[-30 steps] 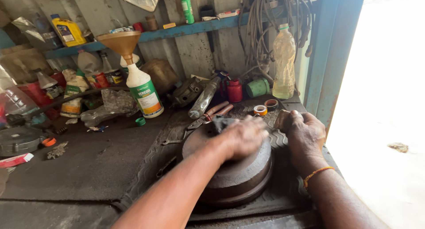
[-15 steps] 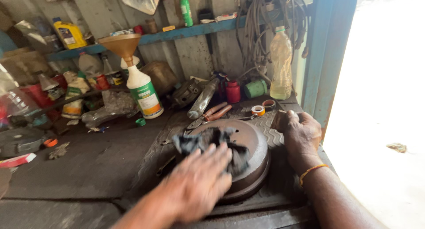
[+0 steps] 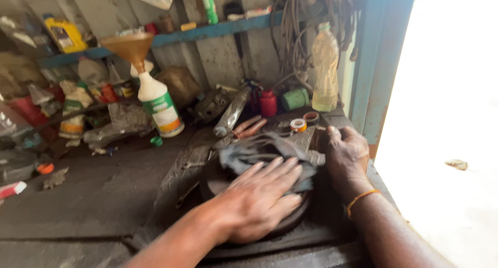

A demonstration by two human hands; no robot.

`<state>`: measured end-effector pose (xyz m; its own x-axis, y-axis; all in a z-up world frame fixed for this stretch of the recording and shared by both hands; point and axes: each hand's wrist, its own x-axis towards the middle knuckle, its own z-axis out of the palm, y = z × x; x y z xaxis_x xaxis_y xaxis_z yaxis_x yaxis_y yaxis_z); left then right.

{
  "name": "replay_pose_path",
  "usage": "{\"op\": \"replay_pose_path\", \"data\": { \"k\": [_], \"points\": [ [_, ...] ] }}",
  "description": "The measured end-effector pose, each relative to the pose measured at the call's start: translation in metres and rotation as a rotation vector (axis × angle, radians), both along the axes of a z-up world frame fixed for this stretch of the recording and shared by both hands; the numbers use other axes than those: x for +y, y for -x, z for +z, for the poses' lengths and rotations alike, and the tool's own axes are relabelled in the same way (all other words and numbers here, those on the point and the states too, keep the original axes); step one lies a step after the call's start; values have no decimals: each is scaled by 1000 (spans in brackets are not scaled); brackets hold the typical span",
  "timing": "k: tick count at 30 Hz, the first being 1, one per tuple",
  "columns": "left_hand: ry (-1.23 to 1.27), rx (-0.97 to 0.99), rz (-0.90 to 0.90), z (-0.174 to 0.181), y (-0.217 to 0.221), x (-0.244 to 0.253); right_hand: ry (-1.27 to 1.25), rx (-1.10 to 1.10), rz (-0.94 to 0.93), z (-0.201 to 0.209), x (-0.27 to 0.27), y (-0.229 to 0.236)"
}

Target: The person cleans and scrapes a metal brake drum using a cloth and a small abrasive tool, turning the object over to reach different surfaces.

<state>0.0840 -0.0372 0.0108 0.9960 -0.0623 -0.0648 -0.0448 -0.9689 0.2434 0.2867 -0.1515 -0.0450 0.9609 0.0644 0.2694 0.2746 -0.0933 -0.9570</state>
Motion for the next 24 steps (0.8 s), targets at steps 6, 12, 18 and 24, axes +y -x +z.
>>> {"op": "replay_pose_path", "data": {
  "k": [6, 12, 18, 24],
  "points": [
    [-46, 48, -31, 1, -72, 17, 53, -33, -34, 5, -1, 8],
    [-101, 26, 172, -17, -115, 85, -82, 92, 67, 11, -5, 9],
    [43, -97, 315, -34, -57, 150, -69, -63, 149, 11, -5, 11],
    [78, -142, 416, -29, 19, 88, 285, -222, 339, 19, -3, 22]
  ]
}}
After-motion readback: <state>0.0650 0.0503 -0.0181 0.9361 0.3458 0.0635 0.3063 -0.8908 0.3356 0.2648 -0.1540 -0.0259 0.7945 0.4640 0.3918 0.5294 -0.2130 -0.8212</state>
